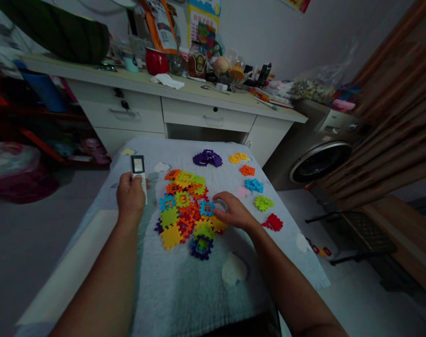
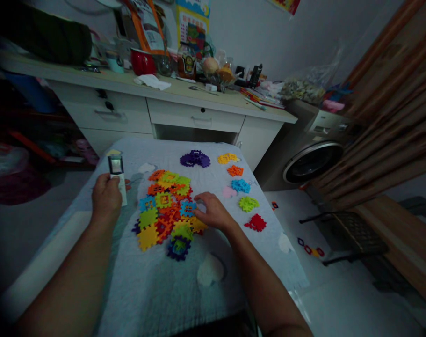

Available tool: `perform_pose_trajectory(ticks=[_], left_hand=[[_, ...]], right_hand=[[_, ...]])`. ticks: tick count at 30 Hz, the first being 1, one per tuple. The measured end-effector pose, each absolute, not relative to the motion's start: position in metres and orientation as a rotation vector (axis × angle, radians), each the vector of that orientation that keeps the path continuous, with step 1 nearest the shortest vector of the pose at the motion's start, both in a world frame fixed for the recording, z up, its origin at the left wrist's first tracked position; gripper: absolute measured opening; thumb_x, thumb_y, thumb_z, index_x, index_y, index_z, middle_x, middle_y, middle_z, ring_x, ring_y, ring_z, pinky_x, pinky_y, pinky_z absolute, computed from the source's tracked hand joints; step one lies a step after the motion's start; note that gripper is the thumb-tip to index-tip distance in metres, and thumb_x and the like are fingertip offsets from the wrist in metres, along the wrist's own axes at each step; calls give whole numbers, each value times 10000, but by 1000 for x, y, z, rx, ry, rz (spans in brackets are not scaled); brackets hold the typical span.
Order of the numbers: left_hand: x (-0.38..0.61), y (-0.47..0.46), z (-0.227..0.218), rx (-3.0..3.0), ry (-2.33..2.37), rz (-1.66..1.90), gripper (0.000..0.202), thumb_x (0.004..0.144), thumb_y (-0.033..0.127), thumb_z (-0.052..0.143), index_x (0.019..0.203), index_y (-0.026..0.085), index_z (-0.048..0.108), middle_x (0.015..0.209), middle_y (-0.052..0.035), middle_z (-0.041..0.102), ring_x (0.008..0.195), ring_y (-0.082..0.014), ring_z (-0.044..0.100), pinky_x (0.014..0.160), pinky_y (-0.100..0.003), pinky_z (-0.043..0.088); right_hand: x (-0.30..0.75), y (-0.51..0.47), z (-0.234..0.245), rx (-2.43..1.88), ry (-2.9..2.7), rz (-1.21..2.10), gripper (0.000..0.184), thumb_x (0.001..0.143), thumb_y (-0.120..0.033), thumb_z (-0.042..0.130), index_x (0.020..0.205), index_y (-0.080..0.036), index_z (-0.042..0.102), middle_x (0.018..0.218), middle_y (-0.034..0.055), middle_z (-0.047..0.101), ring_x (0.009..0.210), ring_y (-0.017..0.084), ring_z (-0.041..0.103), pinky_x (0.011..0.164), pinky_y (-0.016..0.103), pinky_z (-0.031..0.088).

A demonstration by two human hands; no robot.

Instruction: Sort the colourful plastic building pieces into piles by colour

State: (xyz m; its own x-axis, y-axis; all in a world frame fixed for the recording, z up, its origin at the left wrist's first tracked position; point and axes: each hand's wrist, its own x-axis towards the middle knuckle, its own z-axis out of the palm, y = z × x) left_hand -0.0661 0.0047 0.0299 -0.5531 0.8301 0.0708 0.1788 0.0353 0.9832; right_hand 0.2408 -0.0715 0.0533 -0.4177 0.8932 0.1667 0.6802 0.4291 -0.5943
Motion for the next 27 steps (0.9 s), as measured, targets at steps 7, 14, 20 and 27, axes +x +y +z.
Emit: perform_pose_trajectory(ticks=[7, 14, 20, 27], left_hand=[[-66, 6, 27, 1019, 1743, 1572, 196, 845, 314, 499, 979, 193, 575, 773, 2, 655, 579, -136, 590, 534, -245, 450], [-67, 7, 25, 1009, 1685, 1592, 190, 810, 355, 519, 923, 213, 576, 768, -11, 650, 595, -162, 605, 521, -262, 451], [-56, -1, 38, 993, 1486, 1596, 207, 784, 364, 505, 891, 198, 568, 742, -2, 636, 579, -148, 599, 526, -253, 468], [-53, -6, 41, 1035, 1403, 1565, 233, 769, 397, 507, 888, 207, 570, 741, 10, 649, 590, -136, 613, 486, -218, 444]], right_hand=[[231, -69, 32, -1290, -2196, 680, 537, 815, -446, 678, 1270, -193, 547, 1255, 116, 593, 1163, 268, 533, 1013, 442, 401], [230, -68, 18, -1297, -2128, 638, 511, 822, -450, 656, 1251, -190, 558, 1216, 109, 619, 1135, 274, 529, 1002, 459, 384], [229, -69, 14, -1289, -2128, 621, 514, 825, -472, 644, 1249, -194, 563, 1220, 108, 615, 1146, 275, 523, 1004, 458, 373], [230, -69, 16, -1266, -2110, 634, 506, 831, -492, 633, 1232, -190, 574, 1200, 100, 627, 1128, 268, 534, 1003, 446, 374]])
